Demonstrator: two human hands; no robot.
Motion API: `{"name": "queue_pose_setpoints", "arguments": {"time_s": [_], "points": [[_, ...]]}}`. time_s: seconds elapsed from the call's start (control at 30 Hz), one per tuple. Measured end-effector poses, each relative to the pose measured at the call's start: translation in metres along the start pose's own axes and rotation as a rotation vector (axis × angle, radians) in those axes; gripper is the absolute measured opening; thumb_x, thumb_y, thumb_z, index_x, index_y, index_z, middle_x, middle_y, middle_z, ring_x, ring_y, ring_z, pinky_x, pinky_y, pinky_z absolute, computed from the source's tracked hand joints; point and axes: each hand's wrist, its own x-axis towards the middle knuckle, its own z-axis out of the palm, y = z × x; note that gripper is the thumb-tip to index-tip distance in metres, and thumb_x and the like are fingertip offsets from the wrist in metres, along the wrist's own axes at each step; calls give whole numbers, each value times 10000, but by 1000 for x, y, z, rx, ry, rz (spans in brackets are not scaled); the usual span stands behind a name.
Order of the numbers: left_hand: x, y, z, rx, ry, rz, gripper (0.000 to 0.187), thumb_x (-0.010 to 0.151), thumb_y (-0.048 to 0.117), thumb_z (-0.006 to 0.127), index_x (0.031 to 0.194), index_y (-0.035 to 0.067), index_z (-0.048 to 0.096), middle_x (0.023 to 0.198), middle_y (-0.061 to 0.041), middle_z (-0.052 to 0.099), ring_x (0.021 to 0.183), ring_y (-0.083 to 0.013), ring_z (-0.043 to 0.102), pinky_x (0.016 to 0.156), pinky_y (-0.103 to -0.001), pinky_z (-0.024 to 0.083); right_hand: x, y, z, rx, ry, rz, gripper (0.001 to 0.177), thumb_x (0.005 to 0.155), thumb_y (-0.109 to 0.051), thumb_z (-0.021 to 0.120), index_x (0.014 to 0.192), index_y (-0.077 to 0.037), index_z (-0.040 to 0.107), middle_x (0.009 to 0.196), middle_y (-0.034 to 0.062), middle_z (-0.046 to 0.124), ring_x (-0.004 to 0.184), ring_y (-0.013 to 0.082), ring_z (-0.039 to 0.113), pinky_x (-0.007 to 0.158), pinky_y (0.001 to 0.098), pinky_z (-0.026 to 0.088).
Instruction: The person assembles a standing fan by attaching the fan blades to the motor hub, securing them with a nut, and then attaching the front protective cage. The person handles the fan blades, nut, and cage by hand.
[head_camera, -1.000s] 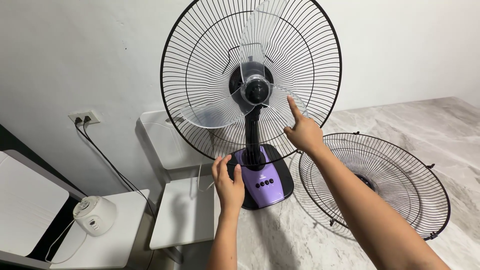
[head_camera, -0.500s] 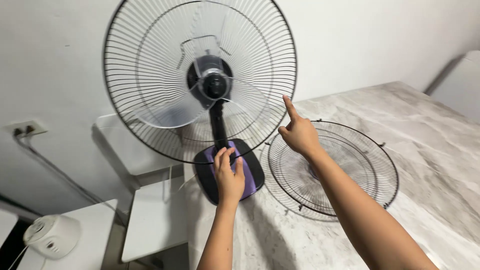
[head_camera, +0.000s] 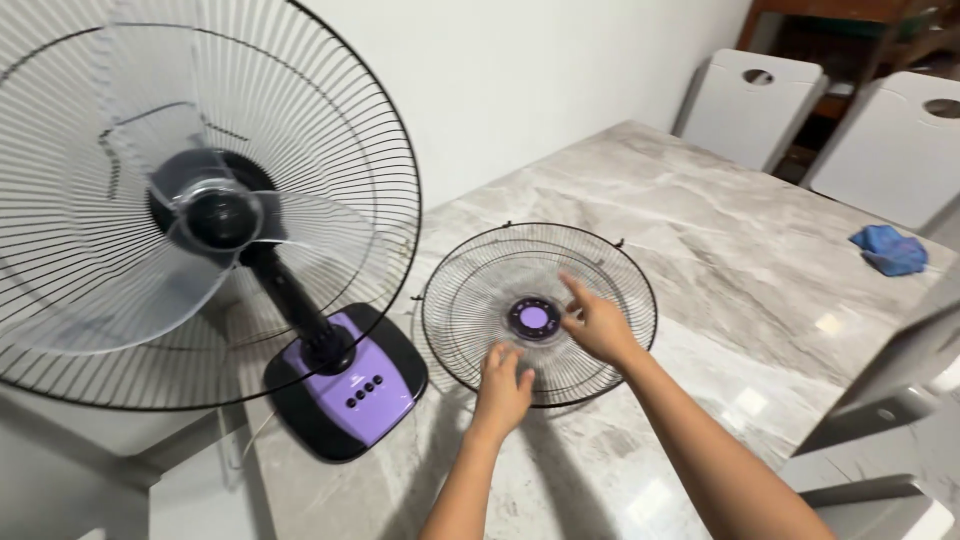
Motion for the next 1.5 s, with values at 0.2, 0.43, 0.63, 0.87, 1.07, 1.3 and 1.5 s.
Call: {"name": "queue_pose_setpoints", "arguments": {"time_s": [0.2, 0.43, 0.63, 0.87, 1.07, 1.3, 1.5], "points": [[-18, 11, 49, 214, -454, -99, 723, 903, 358, 726, 1505, 114, 407, 1590, -217, 253, 1507, -425, 137, 1181, -640, 107, -47, 80, 34, -205, -222, -10, 789, 692, -471, 880, 1382, -232, 580, 1442, 78, 554, 1368, 289, 485, 1140, 484, 382], [-37, -11, 90, 450, -498, 14, 404, 999, 335, 621, 1300, 69, 574, 1342, -196, 546, 1328, -378, 437, 1154, -681, 176, -86, 108, 59, -302, -412, 212, 764, 724, -550, 827, 1399, -265, 612, 1381, -5, 584, 1424, 203, 417, 1192, 731, 58], [-38, -33, 101, 431, -340, 112, 193, 985, 262, 601, 1041, 94, 678, 1066, -121, 690, 1081, -308, 605, 993, -569, 352, -96, 105, 57, -321, -506, 234, 591, 800, -568, 760, 1306, -278, 662, 1301, -53, 612, 1376, 165, 447, 1202, 746, 25], [-38, -38, 91, 391, -302, 158, 202, 1006, 274, 609, 1004, 89, 690, 966, -100, 707, 980, -284, 631, 954, -506, 389, -95, 101, 57, -255, -479, 201, 349, 878, -449, 706, 1179, -277, 746, 1179, -60, 654, 1292, 163, 500, 1205, 739, 33], [-20, 3, 46, 244, -271, 210, 402, 913, 467, 682, 960, 69, 703, 937, -104, 711, 980, -287, 636, 947, -491, 415, -86, 117, 27, -95, -366, 42, 278, 823, -378, 768, 1027, -194, 809, 1014, -4, 650, 1112, 206, 525, 1068, 515, 346], [17, 44, -53, -43, 72, 332, 464, 981, 468, 615, 1146, 43, 701, 1169, -118, 727, 1116, -312, 661, 1020, -455, 457, -63, 131, -42, 122, -264, -9, 249, 731, -313, 846, 876, -112, 823, 846, 28, 670, 979, 211, 548, 956, 393, 445], [23, 36, -125, 22, 231, 281, 459, 991, 450, 592, 1172, 44, 707, 1193, -146, 715, 1143, -349, 646, 995, -435, 470, -28, 115, -122, 223, -187, -60, 244, 813, -324, 789, 802, -82, 763, 807, 28, 626, 913, 199, 544, 895, 404, 463]]}}
